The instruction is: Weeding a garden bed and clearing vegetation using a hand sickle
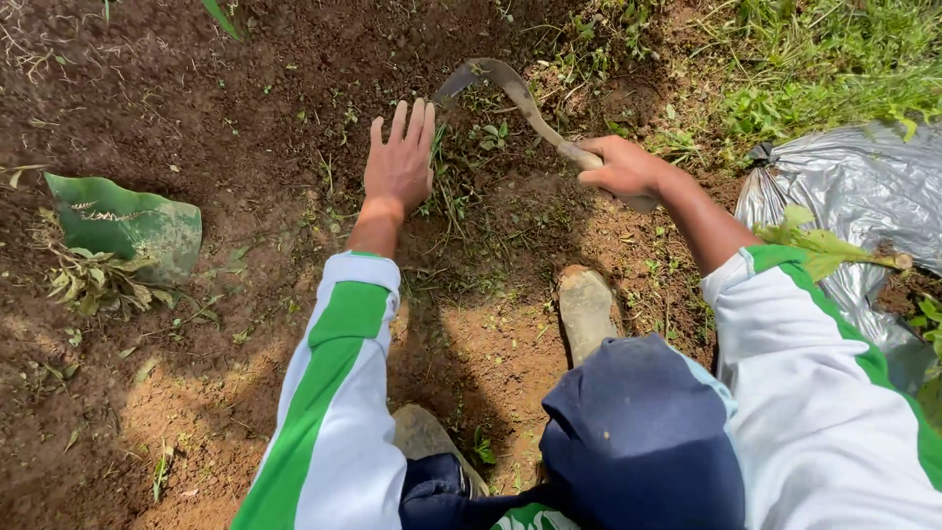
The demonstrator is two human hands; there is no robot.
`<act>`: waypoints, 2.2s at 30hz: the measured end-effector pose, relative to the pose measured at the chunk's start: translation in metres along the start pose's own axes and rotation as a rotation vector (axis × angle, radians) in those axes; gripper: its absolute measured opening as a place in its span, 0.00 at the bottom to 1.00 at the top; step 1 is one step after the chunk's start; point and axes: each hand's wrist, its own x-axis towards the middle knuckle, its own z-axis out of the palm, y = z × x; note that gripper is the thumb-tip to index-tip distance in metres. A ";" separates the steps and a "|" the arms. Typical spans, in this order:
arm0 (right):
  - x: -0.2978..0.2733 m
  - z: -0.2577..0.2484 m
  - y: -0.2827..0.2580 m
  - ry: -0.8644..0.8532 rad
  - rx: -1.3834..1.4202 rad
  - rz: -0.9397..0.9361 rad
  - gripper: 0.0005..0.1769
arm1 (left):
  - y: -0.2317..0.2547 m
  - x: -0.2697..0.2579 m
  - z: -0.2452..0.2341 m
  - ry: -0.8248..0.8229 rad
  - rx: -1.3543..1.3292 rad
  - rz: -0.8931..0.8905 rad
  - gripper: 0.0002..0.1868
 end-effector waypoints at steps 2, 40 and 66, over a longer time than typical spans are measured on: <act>0.023 0.010 0.026 -0.012 0.134 -0.016 0.17 | 0.002 0.001 -0.012 -0.017 -0.018 -0.003 0.42; 0.012 0.070 0.150 0.316 0.554 0.310 0.05 | -0.043 0.216 -0.163 0.061 0.216 0.320 0.26; 0.066 -0.041 0.202 0.912 0.753 0.192 0.11 | 0.055 0.191 -0.050 -0.258 0.027 0.393 0.17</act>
